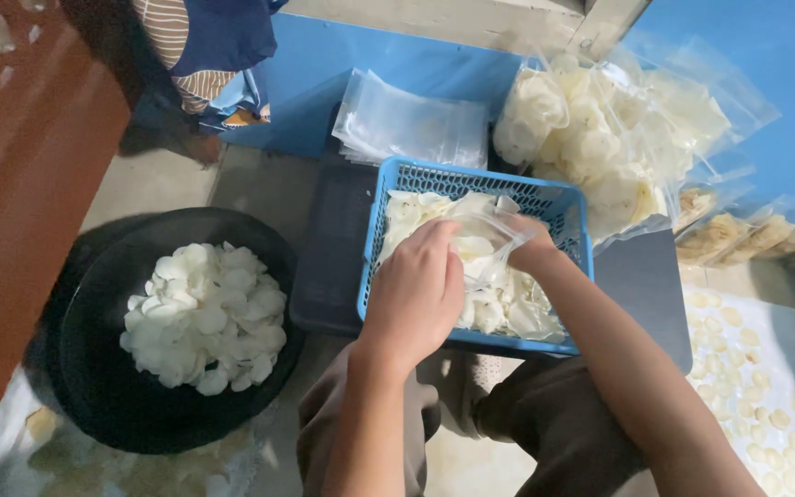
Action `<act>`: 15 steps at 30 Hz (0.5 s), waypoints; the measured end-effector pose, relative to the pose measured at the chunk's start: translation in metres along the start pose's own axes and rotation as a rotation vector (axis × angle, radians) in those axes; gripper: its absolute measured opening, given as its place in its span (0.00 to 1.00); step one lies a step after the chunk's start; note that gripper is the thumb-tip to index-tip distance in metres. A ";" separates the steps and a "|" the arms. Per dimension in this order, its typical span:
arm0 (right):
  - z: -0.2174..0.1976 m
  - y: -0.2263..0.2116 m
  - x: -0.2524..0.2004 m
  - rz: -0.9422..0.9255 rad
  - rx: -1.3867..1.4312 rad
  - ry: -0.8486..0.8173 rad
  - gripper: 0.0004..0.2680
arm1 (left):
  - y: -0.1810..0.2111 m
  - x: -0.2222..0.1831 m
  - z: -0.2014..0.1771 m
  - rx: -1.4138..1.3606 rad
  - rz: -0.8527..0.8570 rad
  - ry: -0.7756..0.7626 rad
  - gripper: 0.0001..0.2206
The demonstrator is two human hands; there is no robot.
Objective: Package white snack pieces into clear plastic bags from a basket and a bowl.
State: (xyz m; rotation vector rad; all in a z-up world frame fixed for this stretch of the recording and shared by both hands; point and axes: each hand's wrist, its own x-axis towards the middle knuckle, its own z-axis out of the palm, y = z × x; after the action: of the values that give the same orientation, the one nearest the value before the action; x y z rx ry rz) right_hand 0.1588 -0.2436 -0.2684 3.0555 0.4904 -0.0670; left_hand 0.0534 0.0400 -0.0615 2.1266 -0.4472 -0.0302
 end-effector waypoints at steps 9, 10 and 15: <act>0.027 0.082 0.030 0.103 0.199 0.057 0.12 | 0.009 0.000 -0.006 -0.034 0.054 -0.005 0.20; -0.005 0.067 0.023 0.104 0.199 0.057 0.12 | 0.010 0.000 -0.007 -0.034 0.055 -0.006 0.20; -0.190 -0.010 -0.034 0.218 0.971 0.550 0.08 | 0.011 0.000 -0.003 -0.021 0.011 -0.052 0.22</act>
State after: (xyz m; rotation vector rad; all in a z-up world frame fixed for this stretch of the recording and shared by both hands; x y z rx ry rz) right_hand 0.1304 -0.2345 -0.0774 4.0492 0.1300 0.7896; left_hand 0.0501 0.0366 -0.0510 2.1061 -0.4873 -0.0834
